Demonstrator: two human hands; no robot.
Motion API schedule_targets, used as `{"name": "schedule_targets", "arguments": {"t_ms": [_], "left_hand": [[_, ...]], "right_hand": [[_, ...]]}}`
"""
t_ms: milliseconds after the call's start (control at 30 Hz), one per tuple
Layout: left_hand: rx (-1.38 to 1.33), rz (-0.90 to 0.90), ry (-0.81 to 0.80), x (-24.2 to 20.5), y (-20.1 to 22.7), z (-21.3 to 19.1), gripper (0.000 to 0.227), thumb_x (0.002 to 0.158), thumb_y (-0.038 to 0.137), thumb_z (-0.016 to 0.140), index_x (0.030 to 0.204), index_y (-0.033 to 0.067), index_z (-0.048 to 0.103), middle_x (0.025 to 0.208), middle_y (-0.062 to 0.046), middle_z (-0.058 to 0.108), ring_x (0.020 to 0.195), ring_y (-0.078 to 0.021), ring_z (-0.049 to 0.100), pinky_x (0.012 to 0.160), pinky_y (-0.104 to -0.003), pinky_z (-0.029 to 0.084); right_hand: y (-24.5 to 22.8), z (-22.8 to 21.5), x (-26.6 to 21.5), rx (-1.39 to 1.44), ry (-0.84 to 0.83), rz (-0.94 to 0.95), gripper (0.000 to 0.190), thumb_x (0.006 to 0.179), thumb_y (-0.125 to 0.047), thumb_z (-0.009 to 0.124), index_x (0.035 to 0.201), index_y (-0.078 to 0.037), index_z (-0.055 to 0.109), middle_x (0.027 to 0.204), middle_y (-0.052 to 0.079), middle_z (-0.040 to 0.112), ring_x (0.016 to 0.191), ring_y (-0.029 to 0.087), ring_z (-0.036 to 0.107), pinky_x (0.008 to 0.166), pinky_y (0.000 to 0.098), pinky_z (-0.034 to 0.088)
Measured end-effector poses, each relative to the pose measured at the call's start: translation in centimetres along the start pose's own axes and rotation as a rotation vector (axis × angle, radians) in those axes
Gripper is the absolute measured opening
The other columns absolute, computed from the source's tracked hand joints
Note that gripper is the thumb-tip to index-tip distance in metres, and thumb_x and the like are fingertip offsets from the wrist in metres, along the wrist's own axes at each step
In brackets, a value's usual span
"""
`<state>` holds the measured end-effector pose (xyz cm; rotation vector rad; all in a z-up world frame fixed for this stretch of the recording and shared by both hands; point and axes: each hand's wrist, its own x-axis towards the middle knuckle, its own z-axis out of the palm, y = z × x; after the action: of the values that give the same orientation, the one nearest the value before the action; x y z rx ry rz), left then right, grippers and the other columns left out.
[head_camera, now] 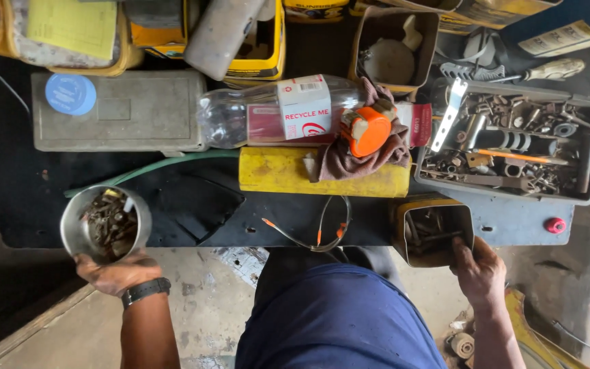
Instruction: The person sorts through various metal parts, including screws, bolts, and wires, in a cluttered workshop. They transfer items between a metal bowl and a rectangular container, occasionally picking up and examining specific pieces before placing them back or moving them to another location.
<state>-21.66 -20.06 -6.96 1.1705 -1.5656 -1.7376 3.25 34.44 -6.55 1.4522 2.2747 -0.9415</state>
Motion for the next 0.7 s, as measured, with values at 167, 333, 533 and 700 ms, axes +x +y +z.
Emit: {"name": "schedule_targets", "arguments": {"t_ms": [167, 333, 533, 700], "left_hand": [[-0.208, -0.285, 0.168, 2.8, 0.7, -0.4, 0.071, 0.063, 0.055, 0.050, 0.118, 0.0213, 0.079, 0.132, -0.005, 0.081, 0.126, -0.0245, 0.075, 0.081, -0.038, 0.058], [-0.156, -0.196, -0.061, 0.9, -0.3, 2.4, 0.075, 0.063, 0.061, 0.057, 0.122, 0.0200, 0.075, 0.138, -0.010, 0.071, 0.133, -0.0308, 0.065, 0.094, -0.049, 0.058], [-0.183, 0.033, -0.370, -0.4, 0.6, 5.1, 0.083, 0.068, 0.070, 0.068, 0.132, 0.0169, 0.066, 0.148, -0.017, 0.057, 0.144, -0.0409, 0.052, 0.114, -0.064, 0.058], [-0.310, 0.160, -0.768, -2.2, 0.4, 11.3, 0.089, 0.086, 0.073, 0.077, 0.145, 0.0099, 0.054, 0.153, -0.023, 0.048, 0.149, -0.0493, 0.047, 0.124, -0.071, 0.053]], "right_hand": [[1.1, 0.9, -0.2, 0.149, 0.077, 0.026, 0.032, 0.099, -0.040, 0.065, 0.095, -0.010, 0.075, 0.064, 0.006, 0.064, 0.065, 0.017, 0.060, 0.062, 0.0349, 0.049], [1.5, 1.8, -0.5, 0.401, 0.198, -0.031, 0.024, 0.102, -0.027, 0.073, 0.090, -0.007, 0.073, 0.058, 0.019, 0.063, 0.059, 0.026, 0.068, 0.060, 0.0387, 0.058], [1.3, 2.5, -0.9, 0.589, 0.169, -0.026, 0.028, 0.102, -0.034, 0.068, 0.100, -0.007, 0.073, 0.064, 0.005, 0.058, 0.049, 0.013, 0.052, 0.045, 0.0271, 0.044], [1.1, 2.9, -1.0, 0.711, 0.194, 0.015, 0.031, 0.103, -0.033, 0.067, 0.099, -0.002, 0.069, 0.059, 0.009, 0.053, 0.046, 0.015, 0.048, 0.044, 0.0284, 0.041]]}}
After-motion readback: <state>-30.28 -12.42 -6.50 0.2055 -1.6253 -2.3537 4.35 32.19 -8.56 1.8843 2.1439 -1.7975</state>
